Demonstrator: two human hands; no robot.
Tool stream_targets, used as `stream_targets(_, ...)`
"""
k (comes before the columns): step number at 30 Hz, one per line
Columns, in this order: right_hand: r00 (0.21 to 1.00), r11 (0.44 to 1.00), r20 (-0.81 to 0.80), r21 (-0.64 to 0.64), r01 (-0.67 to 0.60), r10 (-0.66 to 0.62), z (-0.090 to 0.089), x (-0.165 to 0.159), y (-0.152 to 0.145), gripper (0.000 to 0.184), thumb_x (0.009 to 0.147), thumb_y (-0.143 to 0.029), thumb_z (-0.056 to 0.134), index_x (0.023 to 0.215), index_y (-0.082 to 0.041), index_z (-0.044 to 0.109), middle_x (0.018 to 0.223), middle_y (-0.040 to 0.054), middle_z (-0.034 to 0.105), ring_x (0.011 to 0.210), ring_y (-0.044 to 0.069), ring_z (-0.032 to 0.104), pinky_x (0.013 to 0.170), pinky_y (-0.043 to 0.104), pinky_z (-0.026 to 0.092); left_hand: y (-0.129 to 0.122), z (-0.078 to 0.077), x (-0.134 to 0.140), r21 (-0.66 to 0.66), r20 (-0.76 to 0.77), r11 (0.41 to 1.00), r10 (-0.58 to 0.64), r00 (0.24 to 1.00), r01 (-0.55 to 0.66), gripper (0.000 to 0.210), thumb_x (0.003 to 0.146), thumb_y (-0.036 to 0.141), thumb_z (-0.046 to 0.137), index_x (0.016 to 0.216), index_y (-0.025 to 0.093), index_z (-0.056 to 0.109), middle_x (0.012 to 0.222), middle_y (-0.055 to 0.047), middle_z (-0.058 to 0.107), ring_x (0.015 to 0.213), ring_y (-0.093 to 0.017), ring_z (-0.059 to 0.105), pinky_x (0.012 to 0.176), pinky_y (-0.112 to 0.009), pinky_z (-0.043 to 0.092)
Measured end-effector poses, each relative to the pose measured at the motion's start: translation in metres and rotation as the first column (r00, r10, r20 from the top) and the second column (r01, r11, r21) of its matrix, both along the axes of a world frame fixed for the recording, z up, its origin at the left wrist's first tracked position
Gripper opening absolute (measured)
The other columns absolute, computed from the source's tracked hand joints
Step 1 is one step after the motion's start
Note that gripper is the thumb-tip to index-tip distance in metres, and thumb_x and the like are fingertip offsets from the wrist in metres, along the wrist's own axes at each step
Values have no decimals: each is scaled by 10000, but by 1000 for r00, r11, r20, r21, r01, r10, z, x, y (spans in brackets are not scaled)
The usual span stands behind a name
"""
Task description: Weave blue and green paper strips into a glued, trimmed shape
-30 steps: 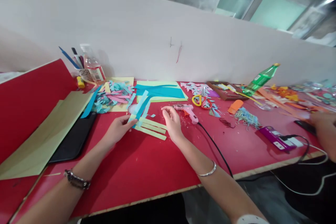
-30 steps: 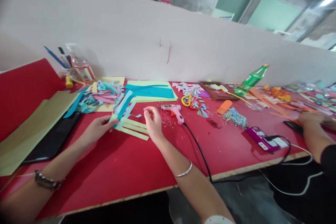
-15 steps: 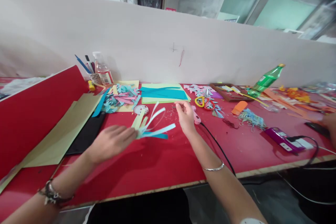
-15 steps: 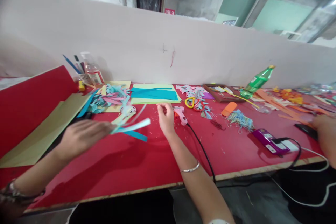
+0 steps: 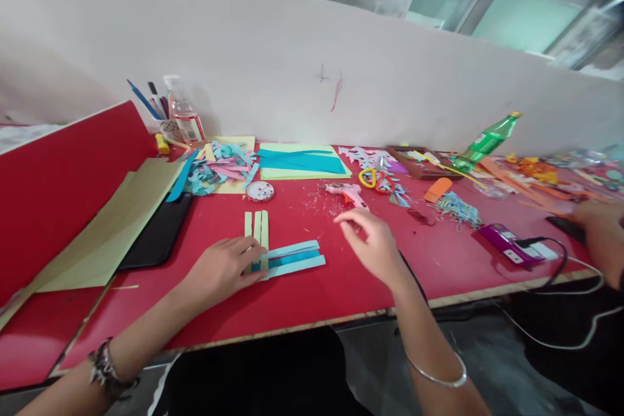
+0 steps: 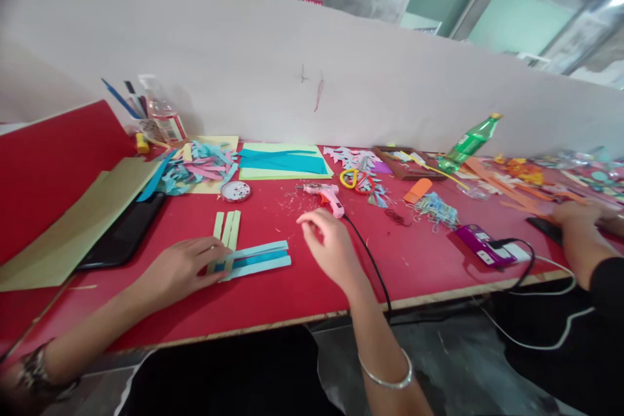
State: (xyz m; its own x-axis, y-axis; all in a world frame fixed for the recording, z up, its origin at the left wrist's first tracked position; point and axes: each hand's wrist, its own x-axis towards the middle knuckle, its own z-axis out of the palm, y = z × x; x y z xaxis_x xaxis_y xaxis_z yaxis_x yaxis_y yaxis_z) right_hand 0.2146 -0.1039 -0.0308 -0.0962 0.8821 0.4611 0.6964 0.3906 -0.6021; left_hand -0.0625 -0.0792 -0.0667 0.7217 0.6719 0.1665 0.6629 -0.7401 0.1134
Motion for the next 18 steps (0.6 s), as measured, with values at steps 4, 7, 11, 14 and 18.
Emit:
stream_targets(4,973,992,215,-113,-63,86,-16,-33,-14,246,858,-174,368,999,-205,567,994,66,577,938,179,528,830,315,405,0,0,9,-134,31,989,70,997,-65,270,822,339,486,1052,215,556,1022,-55,559,918,-196,561,743,-270,451)
stream_targets(7,938,975,309,-196,-100,158,-29,-53,-17,270,853,-250,426,1100,-217,528,1086,69,549,997,198,501,849,331,400,-2,2,12,-180,49,979,108,993,-98,260,815,316,490,1044,212,556,1005,-52,557,912,-188,554,735,-264,452)
stream_targets(11,897,979,427,-199,-33,117,-42,-62,-14,342,819,-308,496,1139,-188,504,1138,96,519,1041,241,461,841,376,385,-4,0,12,-196,82,975,127,988,-109,283,801,303,507,1065,211,555,1005,-52,552,922,-190,543,739,-266,450)
stream_targets(14,885,984,460,-176,16,68,-44,-63,-10,331,834,-307,474,1141,-186,497,1144,112,511,1058,248,451,832,382,365,-2,-4,11,-205,107,972,136,985,-112,334,799,323,503,1114,218,540,1024,-56,542,916,-191,543,741,-269,450)
stream_targets(18,872,981,481,-195,4,92,-38,-63,-8,265,850,-272,454,1096,-197,516,1074,102,541,1012,227,486,823,375,328,0,-8,10,-226,121,969,131,984,-101,368,803,326,490,1154,223,517,1041,-57,530,890,-180,551,733,-259,447)
